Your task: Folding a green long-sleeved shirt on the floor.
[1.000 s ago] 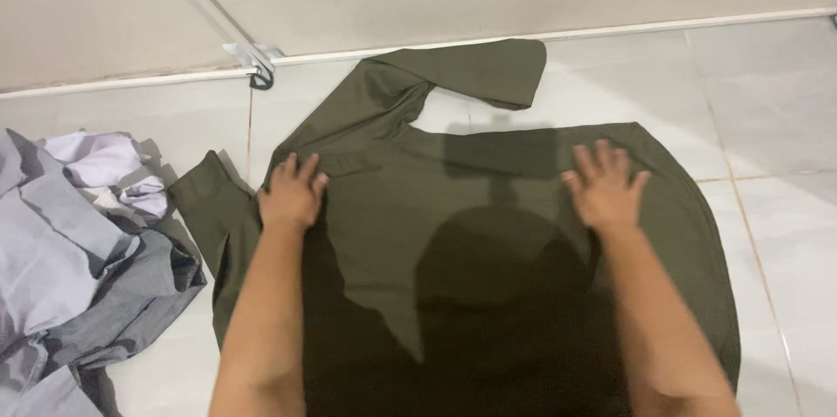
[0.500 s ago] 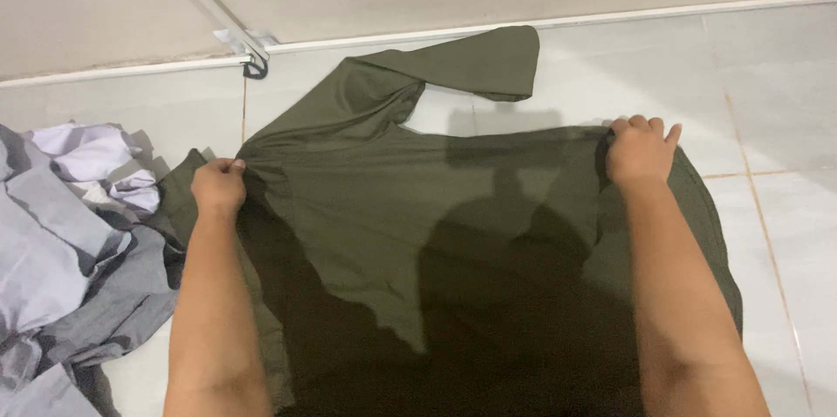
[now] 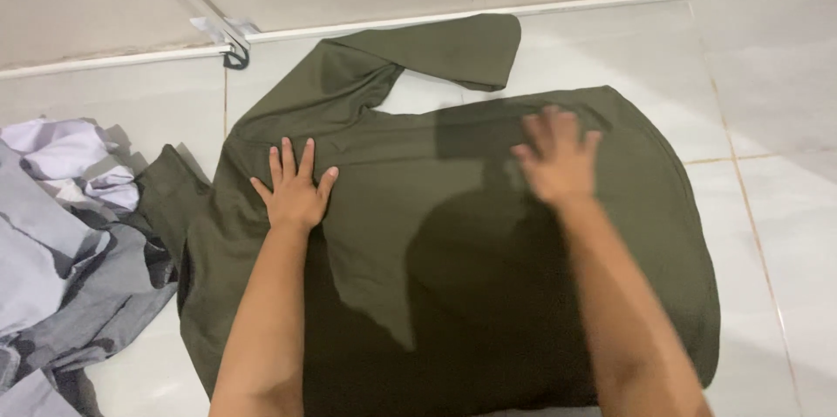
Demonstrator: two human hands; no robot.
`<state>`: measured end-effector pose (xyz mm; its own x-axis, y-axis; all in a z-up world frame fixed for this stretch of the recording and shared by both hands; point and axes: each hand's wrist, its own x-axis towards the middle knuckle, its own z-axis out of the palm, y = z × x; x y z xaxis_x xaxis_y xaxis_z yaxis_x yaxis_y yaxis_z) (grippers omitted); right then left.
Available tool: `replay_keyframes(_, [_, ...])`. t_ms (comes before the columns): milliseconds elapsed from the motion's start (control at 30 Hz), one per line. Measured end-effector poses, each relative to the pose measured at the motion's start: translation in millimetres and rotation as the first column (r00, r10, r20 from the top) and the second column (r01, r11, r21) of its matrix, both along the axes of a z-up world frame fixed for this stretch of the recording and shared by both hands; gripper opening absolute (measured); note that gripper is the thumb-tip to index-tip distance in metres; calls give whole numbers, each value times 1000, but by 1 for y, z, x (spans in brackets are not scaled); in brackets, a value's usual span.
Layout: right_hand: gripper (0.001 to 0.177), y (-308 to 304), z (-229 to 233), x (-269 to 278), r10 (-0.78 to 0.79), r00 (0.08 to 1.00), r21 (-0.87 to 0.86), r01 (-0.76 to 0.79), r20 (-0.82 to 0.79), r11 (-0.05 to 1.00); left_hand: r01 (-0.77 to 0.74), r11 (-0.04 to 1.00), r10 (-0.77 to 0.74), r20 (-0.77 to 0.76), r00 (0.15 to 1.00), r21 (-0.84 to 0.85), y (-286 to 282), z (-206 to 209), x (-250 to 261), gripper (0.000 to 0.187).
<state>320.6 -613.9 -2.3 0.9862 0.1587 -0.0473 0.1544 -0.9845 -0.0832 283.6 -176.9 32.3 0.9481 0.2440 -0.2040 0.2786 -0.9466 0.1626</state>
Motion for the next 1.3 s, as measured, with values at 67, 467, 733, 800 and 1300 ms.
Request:
replay_keyframes(67, [70, -50, 5, 18, -235, 969, 16, 237, -82, 971, 12, 1000, -13, -80, 997, -17, 8, -3, 8, 79])
replay_keyframes(467, [65, 2, 32, 14, -214, 965, 17, 219, -151, 976, 297, 909, -229, 243, 943, -293, -23, -33, 46, 54])
replay_keyframes(733, [70, 25, 25, -165, 194, 981, 108, -192, -4, 975, -136, 944, 238, 339, 910, -300, 155, 24, -213, 24])
replay_keyframes(800, [69, 31, 17, -170, 192, 981, 81, -190, -20, 978, -246, 946, 297, 265, 917, -210, 180, 3, -281, 20])
replay_keyframes(1300, [38, 160, 93, -286, 398, 883, 337, -306, -251, 891, -454, 496, 419, -254, 872, -740, 124, -18, -390, 55])
